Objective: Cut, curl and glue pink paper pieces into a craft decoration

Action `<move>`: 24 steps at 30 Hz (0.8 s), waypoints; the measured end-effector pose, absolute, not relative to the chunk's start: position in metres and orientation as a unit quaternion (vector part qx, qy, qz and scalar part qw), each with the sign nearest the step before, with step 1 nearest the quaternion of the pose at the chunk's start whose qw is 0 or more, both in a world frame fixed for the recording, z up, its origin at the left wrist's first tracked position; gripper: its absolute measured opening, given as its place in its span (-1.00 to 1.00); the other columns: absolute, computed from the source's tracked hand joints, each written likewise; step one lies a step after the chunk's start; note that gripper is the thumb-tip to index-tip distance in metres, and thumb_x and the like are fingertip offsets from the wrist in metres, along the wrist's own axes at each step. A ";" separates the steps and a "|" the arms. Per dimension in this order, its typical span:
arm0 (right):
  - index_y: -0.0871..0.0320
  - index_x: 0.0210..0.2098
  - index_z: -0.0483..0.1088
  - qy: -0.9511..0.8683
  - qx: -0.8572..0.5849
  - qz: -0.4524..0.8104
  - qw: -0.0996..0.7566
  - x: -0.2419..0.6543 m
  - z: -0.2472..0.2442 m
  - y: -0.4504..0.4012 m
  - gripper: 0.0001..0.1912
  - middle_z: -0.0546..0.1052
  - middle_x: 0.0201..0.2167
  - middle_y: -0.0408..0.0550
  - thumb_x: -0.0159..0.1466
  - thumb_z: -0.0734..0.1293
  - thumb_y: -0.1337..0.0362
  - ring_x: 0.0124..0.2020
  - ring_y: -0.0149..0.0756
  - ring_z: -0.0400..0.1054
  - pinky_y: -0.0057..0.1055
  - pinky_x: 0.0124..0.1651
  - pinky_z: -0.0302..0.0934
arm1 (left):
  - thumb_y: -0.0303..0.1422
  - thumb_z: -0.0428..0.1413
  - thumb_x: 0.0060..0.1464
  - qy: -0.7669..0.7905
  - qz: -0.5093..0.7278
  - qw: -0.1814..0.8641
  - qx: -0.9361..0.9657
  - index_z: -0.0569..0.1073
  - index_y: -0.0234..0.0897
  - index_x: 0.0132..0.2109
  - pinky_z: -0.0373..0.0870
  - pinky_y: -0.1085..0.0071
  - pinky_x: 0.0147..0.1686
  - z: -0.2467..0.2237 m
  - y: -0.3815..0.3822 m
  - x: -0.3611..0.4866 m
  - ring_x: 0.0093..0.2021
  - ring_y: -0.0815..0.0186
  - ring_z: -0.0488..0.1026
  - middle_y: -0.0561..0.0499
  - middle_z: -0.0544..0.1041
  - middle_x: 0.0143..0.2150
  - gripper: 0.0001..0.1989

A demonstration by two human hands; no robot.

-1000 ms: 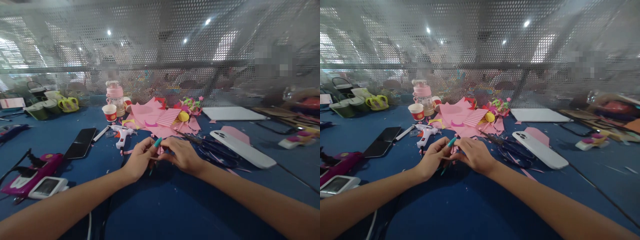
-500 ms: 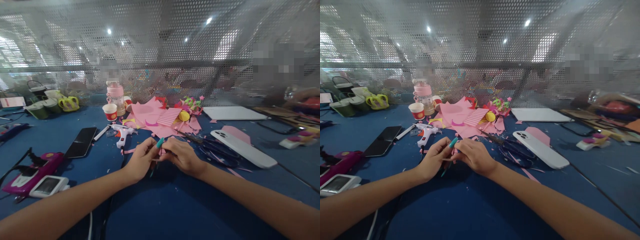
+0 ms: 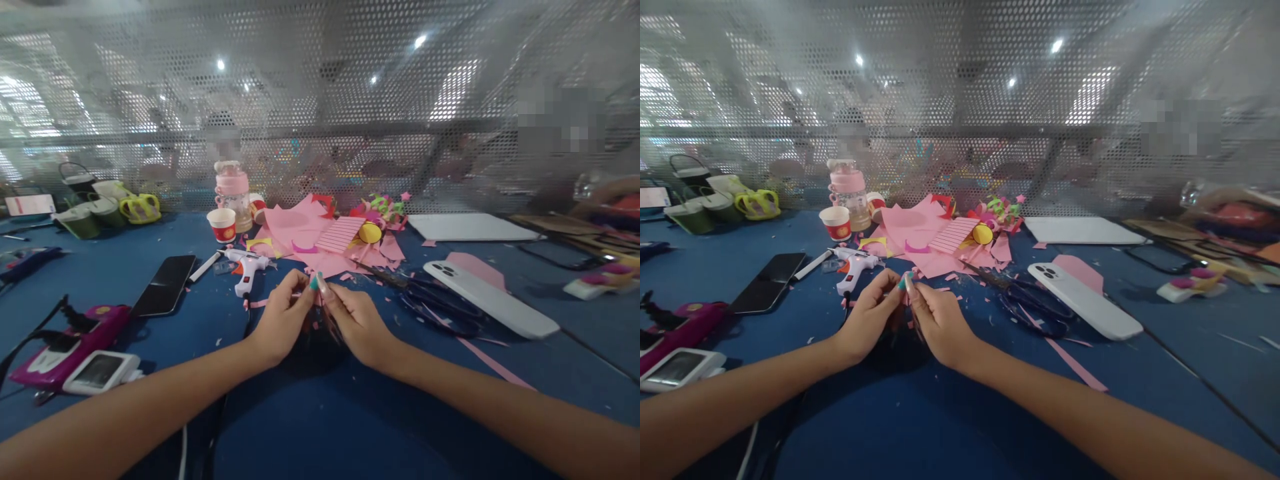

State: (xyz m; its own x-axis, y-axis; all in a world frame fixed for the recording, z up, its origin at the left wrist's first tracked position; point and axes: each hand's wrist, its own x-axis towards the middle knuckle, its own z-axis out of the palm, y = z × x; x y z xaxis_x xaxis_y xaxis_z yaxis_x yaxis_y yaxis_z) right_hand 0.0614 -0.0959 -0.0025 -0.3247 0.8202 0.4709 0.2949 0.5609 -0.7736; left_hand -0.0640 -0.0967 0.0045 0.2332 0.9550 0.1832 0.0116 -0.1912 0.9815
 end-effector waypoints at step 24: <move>0.16 -0.66 0.12 -0.774 -0.326 0.325 0.434 0.068 0.001 -0.088 -0.61 0.24 -0.74 -0.24 0.19 0.16 0.07 -0.70 -0.52 0.15 -0.55 -0.64 0.04 | -0.24 0.11 -0.14 0.339 0.505 0.639 0.471 0.23 -0.29 -0.53 0.07 0.60 -0.73 0.004 -0.092 -0.065 -0.74 0.54 0.18 0.20 0.26 -0.71 -0.75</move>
